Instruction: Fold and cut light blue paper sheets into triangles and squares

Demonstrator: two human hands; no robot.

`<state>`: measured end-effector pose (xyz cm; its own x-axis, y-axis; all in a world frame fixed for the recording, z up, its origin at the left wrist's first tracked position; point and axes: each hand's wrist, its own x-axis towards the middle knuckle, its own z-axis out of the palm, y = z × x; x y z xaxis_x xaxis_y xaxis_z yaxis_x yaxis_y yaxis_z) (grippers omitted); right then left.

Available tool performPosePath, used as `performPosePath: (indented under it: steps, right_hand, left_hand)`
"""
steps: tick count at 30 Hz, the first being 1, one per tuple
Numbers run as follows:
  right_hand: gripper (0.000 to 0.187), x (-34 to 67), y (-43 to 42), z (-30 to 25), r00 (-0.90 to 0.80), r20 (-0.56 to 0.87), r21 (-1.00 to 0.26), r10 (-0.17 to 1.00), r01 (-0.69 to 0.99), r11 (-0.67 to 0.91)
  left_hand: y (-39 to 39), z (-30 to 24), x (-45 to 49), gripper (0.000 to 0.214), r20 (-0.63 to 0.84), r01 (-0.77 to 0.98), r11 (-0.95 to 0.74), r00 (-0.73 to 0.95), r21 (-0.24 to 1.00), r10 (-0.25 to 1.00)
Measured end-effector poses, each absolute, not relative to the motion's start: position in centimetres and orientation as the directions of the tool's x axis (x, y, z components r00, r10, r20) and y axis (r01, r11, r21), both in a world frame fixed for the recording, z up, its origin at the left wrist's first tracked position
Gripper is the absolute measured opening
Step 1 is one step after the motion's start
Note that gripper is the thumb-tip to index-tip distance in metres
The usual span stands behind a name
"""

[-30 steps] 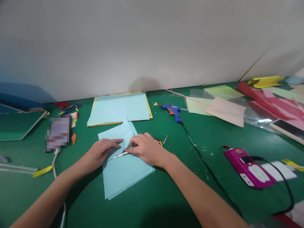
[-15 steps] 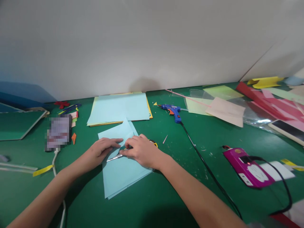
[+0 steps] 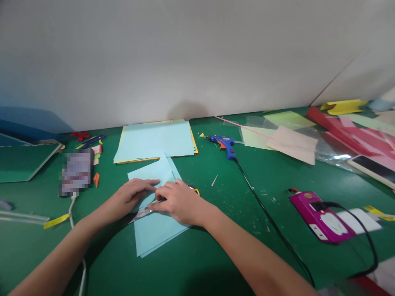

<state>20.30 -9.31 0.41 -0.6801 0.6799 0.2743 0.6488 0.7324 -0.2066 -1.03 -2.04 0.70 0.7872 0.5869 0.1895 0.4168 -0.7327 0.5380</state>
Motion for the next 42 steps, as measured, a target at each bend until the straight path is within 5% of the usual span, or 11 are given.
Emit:
performPosePath:
  steps: [4, 9, 16, 22, 31, 36, 42]
  right_hand:
    - [0.029, 22.9, -9.4, 1.0, -0.665, 0.339, -0.272, 0.665, 0.607, 0.746]
    - [0.032, 26.2, -8.9, 1.1, -0.399, 0.485, -0.343, 0.778, 0.732, 0.589]
    - [0.036, 26.9, -7.8, -0.5, -0.199, 0.435, -0.155, 0.878, 0.944, 0.291]
    - [0.032, 25.8, -7.9, -0.3, -0.202, 0.411, -0.074, 0.889, 0.964, 0.254]
    - [0.046, 24.3, -8.3, -0.1, -0.334, 0.396, -0.332, 0.856, 0.817, 0.472]
    - [0.071, 24.0, -8.4, -0.4, -0.277, 0.407, -0.474, 0.87, 0.75, 0.461]
    - [0.079, 23.6, -8.5, -0.8, -0.085, 0.469, -0.643, 0.879, 0.65, 0.405]
  left_hand:
    - [-2.0, 0.9, -1.1, 0.031, 0.176, 0.417, -0.697, 0.773, 0.583, 0.61]
    - [-2.6, 1.1, -1.1, 0.031, 0.146, 0.474, -0.695, 0.761, 0.54, 0.632]
    - [-3.7, 0.6, -0.8, 0.075, 0.145, 0.639, -0.658, 0.664, 0.399, 0.733]
    - [-3.6, 0.2, -0.7, 0.067, 0.194, 0.666, -0.646, 0.625, 0.373, 0.756]
    - [-3.1, 0.0, -0.8, 0.023, 0.44, 0.499, -0.781, 0.645, 0.376, 0.624]
    - [-3.3, 0.2, -0.6, 0.022, 0.518, 0.566, -0.659, 0.418, 0.495, 0.747]
    - [-3.8, 1.7, -0.1, 0.024, 0.415, 0.582, -0.387, 0.093, 0.715, 0.905]
